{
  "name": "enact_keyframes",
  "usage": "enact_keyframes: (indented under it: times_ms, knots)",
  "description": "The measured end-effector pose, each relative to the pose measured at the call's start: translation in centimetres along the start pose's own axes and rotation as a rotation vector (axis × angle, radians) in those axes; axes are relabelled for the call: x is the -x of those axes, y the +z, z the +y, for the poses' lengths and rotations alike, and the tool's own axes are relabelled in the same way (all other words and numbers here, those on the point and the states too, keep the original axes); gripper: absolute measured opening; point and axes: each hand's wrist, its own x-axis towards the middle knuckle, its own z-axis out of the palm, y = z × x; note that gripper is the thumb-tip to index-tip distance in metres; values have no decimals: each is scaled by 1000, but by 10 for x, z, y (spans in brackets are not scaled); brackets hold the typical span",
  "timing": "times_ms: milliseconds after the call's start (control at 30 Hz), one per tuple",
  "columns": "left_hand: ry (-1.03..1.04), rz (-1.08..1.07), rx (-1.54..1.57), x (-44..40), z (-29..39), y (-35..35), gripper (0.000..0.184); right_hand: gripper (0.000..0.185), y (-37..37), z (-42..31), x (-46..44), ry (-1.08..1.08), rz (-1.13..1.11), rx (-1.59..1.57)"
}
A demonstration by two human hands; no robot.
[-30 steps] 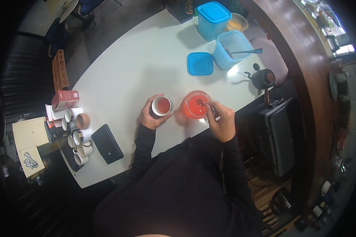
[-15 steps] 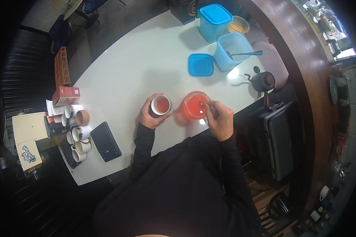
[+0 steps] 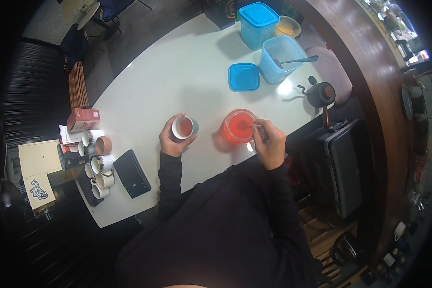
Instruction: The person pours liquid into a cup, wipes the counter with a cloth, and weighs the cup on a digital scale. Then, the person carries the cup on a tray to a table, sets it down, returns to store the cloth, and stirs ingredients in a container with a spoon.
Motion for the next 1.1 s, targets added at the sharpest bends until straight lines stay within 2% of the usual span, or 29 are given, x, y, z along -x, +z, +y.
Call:
enact_keyframes:
  times_ms: [67, 167, 800, 900, 1067, 1100]
  knots:
    - [67, 70, 7, -2, -2, -2, 73, 12, 0, 0, 1, 24, -18, 6]
    - [58, 88, -7, -3, -5, -6, 74, 12, 0, 1, 1, 15, -14, 11]
    - [90, 108, 15, -23, -12, -5, 75, 16, -8, -3, -5, -24, -2, -7]
    - [9, 34, 36, -20, -17, -9, 85, 15, -14, -4, -4, -28, 33, 29]
    - [127, 108, 248, -17, -7, -10, 95, 13, -30, -6, 7, 53, 126, -23]
    - [120, 182, 200, -14, -2, -12, 79, 12, -34, -10, 11, 73, 146, -38]
